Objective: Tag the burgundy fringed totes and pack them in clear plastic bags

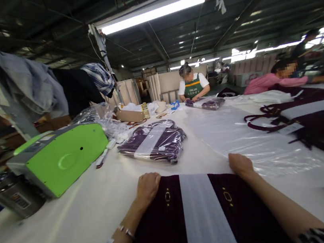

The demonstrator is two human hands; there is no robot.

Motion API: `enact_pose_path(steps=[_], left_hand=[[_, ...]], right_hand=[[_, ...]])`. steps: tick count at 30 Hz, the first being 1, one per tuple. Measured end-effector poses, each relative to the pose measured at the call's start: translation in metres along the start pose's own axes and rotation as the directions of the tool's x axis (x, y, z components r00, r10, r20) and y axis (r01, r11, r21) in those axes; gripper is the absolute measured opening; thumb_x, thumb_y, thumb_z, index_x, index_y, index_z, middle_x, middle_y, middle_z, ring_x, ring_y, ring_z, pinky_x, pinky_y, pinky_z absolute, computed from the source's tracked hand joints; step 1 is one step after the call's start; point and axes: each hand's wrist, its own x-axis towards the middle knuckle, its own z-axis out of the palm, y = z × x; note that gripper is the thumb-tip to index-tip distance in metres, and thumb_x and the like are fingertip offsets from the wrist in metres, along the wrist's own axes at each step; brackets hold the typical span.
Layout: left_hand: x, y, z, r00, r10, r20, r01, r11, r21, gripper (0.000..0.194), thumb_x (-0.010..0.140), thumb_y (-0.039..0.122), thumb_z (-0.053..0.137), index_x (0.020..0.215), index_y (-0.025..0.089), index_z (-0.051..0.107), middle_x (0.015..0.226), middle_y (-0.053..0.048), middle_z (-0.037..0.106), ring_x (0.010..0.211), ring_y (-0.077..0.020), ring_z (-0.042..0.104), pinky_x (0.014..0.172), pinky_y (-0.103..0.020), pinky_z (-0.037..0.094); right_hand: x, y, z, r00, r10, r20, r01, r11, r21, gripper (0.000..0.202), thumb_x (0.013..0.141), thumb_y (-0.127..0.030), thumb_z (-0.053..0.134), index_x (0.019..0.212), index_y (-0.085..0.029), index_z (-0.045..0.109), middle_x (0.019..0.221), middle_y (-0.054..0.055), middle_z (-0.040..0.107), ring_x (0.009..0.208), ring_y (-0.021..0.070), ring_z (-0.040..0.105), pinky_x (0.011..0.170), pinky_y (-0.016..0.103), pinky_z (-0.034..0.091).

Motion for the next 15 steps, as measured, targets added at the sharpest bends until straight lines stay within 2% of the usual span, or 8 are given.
enact_pose_path(steps=[2, 4, 6, 8, 10, 12, 15], left_hand=[[0.024, 0.005, -0.010, 0.992, 0.062, 0.112, -0.055, 0.997, -0.062, 0.039, 0.098, 0.035, 0.035, 0.094, 0.019, 0.071, 0.103, -0.009, 0.074, 0.100, -0.0252, 0.066, 0.090, -0.036, 0.046], [0.053, 0.014, -0.009, 0.972, 0.135, 0.190, -0.112, 0.986, -0.126, 0.029, 0.090, 0.036, 0.048, 0.081, 0.021, 0.070, 0.092, -0.004, 0.075, 0.089, -0.0208, 0.067, 0.080, -0.028, 0.047], [0.083, 0.026, 0.000, 0.953, 0.191, 0.237, -0.149, 0.971, -0.185, 0.024, 0.086, 0.034, 0.053, 0.074, 0.020, 0.070, 0.083, -0.001, 0.075, 0.083, -0.0185, 0.066, 0.075, -0.024, 0.047], [0.110, 0.037, 0.012, 0.948, 0.203, 0.245, -0.149, 0.964, -0.221, 0.027, 0.087, 0.031, 0.049, 0.076, 0.019, 0.071, 0.082, -0.003, 0.075, 0.083, -0.0184, 0.067, 0.075, -0.024, 0.047], [0.133, 0.045, 0.022, 0.955, 0.186, 0.230, -0.131, 0.963, -0.233, 0.031, 0.089, 0.028, 0.044, 0.082, 0.017, 0.072, 0.089, -0.005, 0.076, 0.090, -0.0201, 0.067, 0.080, -0.026, 0.047], [0.153, 0.047, 0.027, 0.967, 0.157, 0.200, -0.108, 0.966, -0.233, 0.034, 0.090, 0.026, 0.040, 0.095, 0.015, 0.072, 0.105, -0.010, 0.075, 0.105, -0.0233, 0.066, 0.091, -0.029, 0.046], [0.173, 0.043, 0.030, 0.979, 0.111, 0.173, -0.067, 0.968, -0.240, 0.041, 0.090, 0.025, 0.041, 0.120, 0.008, 0.064, 0.133, -0.020, 0.062, 0.128, -0.0299, 0.055, 0.105, -0.036, 0.039]], right_hand=[[0.000, 0.001, 0.001, 1.000, 0.019, 0.006, -0.018, 0.999, -0.027, 0.034, 0.094, -0.012, 0.038, 0.105, -0.011, 0.071, 0.103, 0.023, 0.072, 0.096, 0.0327, 0.071, 0.077, 0.039, 0.051], [0.002, 0.003, 0.004, 0.999, 0.035, 0.017, -0.034, 0.999, -0.037, 0.036, 0.096, -0.017, 0.036, 0.105, -0.012, 0.070, 0.102, 0.023, 0.073, 0.094, 0.0342, 0.072, 0.073, 0.039, 0.051], [0.005, 0.005, 0.006, 0.998, 0.049, 0.025, -0.048, 0.998, -0.035, 0.037, 0.098, -0.021, 0.034, 0.105, -0.014, 0.069, 0.100, 0.021, 0.074, 0.093, 0.0338, 0.072, 0.071, 0.037, 0.050], [0.006, 0.007, 0.008, 0.997, 0.069, 0.022, -0.069, 0.997, -0.030, 0.037, 0.099, -0.025, 0.033, 0.106, -0.016, 0.068, 0.098, 0.019, 0.074, 0.094, 0.0322, 0.072, 0.071, 0.036, 0.049], [0.006, 0.009, 0.008, 0.995, 0.098, 0.007, -0.098, 0.995, -0.029, 0.038, 0.100, -0.026, 0.031, 0.108, -0.017, 0.067, 0.099, 0.018, 0.074, 0.094, 0.0307, 0.072, 0.073, 0.035, 0.049], [0.005, 0.008, 0.007, 0.992, 0.128, -0.012, -0.128, 0.992, -0.013, 0.038, 0.100, -0.027, 0.030, 0.111, -0.017, 0.066, 0.099, 0.018, 0.074, 0.095, 0.0298, 0.072, 0.075, 0.035, 0.049], [0.004, 0.007, 0.006, 0.986, 0.161, -0.039, -0.160, 0.986, 0.042, 0.037, 0.100, -0.027, 0.032, 0.114, -0.017, 0.065, 0.098, 0.018, 0.073, 0.095, 0.0294, 0.071, 0.078, 0.036, 0.048]])
